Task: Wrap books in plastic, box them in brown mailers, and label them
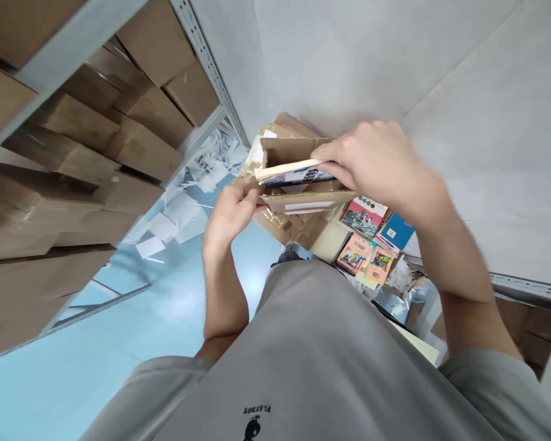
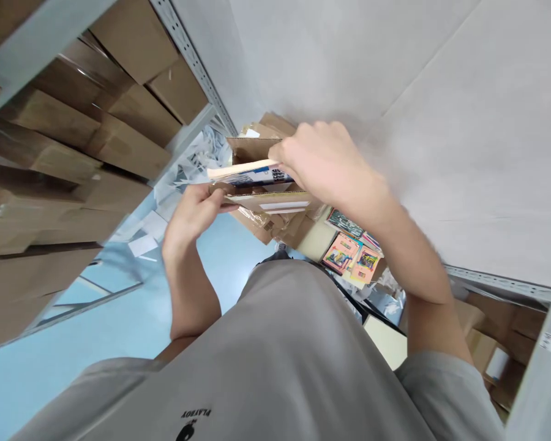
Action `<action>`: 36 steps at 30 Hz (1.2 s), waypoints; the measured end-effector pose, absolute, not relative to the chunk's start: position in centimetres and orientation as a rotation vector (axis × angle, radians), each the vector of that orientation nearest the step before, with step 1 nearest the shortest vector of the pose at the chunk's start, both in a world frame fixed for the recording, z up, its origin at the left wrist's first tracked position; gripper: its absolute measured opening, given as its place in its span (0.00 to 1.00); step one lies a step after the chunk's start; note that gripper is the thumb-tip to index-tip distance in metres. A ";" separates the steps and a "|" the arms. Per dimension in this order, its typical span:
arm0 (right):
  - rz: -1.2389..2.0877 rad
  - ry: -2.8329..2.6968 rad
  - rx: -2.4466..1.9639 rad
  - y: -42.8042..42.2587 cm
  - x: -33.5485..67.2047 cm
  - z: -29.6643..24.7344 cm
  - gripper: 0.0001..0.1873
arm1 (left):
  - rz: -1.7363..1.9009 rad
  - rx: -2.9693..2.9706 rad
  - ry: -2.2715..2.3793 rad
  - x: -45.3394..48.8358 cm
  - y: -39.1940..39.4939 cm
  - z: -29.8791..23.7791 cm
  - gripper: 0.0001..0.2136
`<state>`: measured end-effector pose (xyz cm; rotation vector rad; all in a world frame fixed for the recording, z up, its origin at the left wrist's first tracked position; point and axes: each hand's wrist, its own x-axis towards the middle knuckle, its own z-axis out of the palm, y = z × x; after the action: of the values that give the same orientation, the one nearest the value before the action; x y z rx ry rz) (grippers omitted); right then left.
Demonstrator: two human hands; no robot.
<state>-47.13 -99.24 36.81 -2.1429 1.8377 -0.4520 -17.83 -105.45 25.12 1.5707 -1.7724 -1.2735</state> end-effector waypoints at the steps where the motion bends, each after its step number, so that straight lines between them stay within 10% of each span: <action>1: -0.402 1.839 -2.169 -99.4 -47.2 36.7 0.23 | -1.292 1.561 -1.790 -17.8 -105.5 25.2 0.05; 17: 0.081 1.836 -2.013 -98.1 -46.4 32.5 0.13 | -1.366 1.504 -1.892 -18.5 -103.7 25.7 0.10; 36: -0.193 1.974 -2.134 -96.0 -46.4 37.5 0.22 | -1.219 1.531 -1.932 -17.9 -102.4 28.6 0.12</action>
<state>-46.36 -95.98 37.47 -2.1339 1.9736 -0.1925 -17.88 -102.40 28.55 1.5315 -1.9316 -1.2195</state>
